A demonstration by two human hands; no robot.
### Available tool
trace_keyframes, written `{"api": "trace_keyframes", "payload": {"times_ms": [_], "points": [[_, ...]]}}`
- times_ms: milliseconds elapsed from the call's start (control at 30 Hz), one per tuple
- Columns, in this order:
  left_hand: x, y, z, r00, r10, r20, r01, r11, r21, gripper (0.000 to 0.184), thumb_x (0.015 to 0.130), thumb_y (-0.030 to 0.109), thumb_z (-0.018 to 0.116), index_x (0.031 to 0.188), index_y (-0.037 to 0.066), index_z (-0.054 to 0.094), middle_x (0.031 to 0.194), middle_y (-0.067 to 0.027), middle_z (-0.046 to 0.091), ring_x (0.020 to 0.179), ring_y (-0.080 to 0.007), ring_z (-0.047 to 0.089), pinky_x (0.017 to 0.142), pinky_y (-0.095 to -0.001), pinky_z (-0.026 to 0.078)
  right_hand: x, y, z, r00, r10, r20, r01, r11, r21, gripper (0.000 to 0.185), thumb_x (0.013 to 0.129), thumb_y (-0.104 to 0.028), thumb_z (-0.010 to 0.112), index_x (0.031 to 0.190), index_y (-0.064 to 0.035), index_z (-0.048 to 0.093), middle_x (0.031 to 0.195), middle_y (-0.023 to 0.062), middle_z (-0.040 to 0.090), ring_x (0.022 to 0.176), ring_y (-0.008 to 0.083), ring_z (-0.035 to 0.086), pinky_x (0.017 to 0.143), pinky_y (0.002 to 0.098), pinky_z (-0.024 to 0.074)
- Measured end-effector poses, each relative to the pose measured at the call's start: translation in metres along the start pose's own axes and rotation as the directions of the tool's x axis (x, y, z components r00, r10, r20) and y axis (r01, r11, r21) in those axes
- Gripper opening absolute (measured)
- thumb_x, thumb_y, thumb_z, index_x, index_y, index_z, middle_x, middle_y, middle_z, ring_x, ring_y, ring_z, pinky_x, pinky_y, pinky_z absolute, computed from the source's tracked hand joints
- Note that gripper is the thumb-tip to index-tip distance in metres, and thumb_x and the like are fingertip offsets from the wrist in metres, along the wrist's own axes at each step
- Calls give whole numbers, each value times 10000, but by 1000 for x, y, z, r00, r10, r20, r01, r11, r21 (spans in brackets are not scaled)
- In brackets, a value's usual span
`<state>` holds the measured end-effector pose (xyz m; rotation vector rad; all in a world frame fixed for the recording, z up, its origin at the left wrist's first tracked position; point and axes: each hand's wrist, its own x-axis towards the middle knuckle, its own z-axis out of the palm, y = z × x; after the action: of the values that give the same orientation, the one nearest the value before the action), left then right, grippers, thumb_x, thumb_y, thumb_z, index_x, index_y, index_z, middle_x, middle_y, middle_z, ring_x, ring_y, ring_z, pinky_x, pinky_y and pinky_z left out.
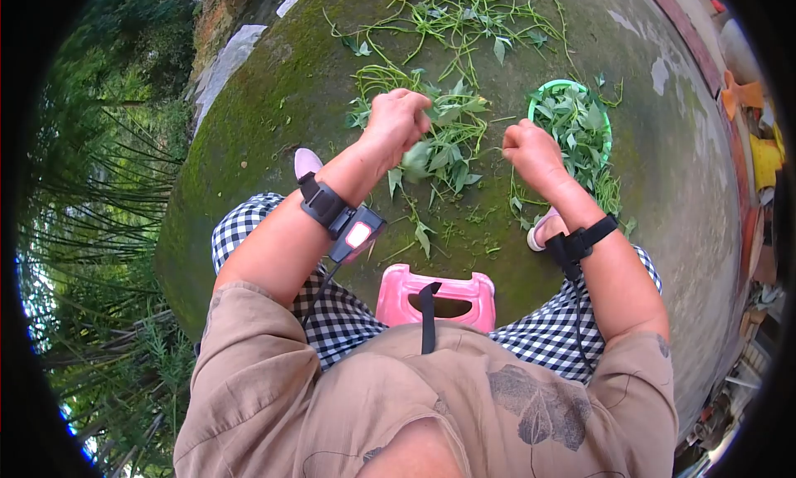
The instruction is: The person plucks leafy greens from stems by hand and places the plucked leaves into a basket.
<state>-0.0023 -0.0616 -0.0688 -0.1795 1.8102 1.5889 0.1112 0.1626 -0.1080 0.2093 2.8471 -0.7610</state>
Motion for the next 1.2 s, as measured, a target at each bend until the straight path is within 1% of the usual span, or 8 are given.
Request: {"api": "trace_keyframes", "payload": {"times_ms": [133,267,300,433,633,900,1133,1200], "points": [[-6,3,2,990,138,26,-140,958,252,294,889,223,623,1147,89,664,628,26,522,521,-46,426,452,-223,314,2,0,-14,998,-31,53,19,976,217,119,749,-167,696,832,-88,663,874,100,583,848,304,608,731,433,471],[-12,-12,19,954,38,296,-134,941,310,259,844,213,688,1082,115,716,627,36,515,558,-49,438,483,-224,329,4,-18,-12,973,-224,55,182,893,411,139,751,-159,697,844,-60,667,818,89,600,773,260,616,701,370,481],[-14,-14,22,939,56,341,-170,934,313,240,840,189,685,1050,75,708,633,20,537,560,-55,453,489,-229,339,5,-20,-10,964,-261,38,223,882,416,139,752,-156,693,851,-63,666,815,84,612,752,241,617,693,345,481],[-13,-23,25,929,34,368,-165,929,331,172,854,168,655,933,15,669,619,-6,551,526,-55,461,465,-226,333,5,-26,-5,966,-252,54,197,856,477,133,753,-149,687,850,-62,662,811,79,617,746,237,614,693,350,481],[-18,-15,25,924,-119,364,71,987,143,122,851,146,629,876,29,649,614,-34,562,413,-41,411,352,-220,240,1,-21,0,980,-197,26,150,817,556,143,753,-120,676,864,-32,652,760,88,639,680,210,608,641,336,478],[-18,-18,38,932,-86,352,36,988,148,104,823,132,600,808,34,632,610,-33,559,400,-49,402,345,-225,237,-12,-21,6,991,-105,88,-4,623,783,105,777,-74,658,848,3,643,679,4,597,647,73,539,596,249,455],[-18,-38,46,928,-147,342,78,975,210,117,807,128,577,728,47,606,599,-18,535,387,-61,377,344,-240,229,-18,-7,-20,997,56,49,-68,404,912,37,828,-59,628,835,-24,630,712,0,622,645,74,564,595,237,465],[-13,-48,42,917,-186,353,127,975,183,103,810,128,572,749,52,608,606,-26,533,383,-61,370,341,-243,214,-17,7,-35,987,161,9,-77,420,904,30,845,-62,624,866,-48,639,717,10,638,640,87,593,595,225,471]]}}
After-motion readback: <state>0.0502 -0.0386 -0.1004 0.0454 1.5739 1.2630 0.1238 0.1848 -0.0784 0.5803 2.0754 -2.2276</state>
